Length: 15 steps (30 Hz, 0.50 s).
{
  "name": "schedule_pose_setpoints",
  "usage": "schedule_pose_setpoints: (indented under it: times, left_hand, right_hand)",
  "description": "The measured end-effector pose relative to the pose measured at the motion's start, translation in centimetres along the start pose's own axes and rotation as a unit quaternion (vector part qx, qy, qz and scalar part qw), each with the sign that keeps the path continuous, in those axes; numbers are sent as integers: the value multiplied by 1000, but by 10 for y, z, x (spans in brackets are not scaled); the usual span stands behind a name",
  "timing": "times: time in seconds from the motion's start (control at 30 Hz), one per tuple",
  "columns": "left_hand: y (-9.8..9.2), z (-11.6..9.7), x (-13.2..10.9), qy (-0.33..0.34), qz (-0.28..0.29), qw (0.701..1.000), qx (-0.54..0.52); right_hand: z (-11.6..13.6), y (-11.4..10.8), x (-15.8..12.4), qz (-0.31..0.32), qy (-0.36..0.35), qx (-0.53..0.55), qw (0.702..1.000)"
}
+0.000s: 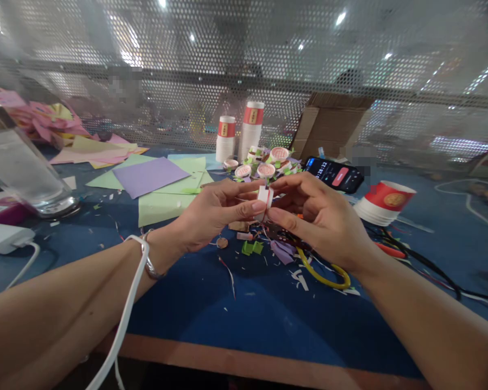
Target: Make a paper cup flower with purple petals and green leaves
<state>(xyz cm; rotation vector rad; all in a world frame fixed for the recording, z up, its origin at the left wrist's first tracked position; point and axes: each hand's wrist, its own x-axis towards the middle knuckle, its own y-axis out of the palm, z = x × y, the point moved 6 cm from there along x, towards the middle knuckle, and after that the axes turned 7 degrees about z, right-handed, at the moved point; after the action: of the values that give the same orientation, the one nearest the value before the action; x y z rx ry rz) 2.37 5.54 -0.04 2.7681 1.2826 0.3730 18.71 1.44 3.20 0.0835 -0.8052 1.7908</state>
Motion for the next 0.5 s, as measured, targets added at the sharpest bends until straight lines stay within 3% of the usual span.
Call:
schedule_pose_setpoints:
  times: [0.17,0.5]
  left_hand:
    - [-1,-4,0,52,-16,998,22]
    - [2,-5,-3,49,-16,998,37]
  right_hand:
    - [3,4,1,6,3,46,999]
    - [4,4,1,9,-1,73,997]
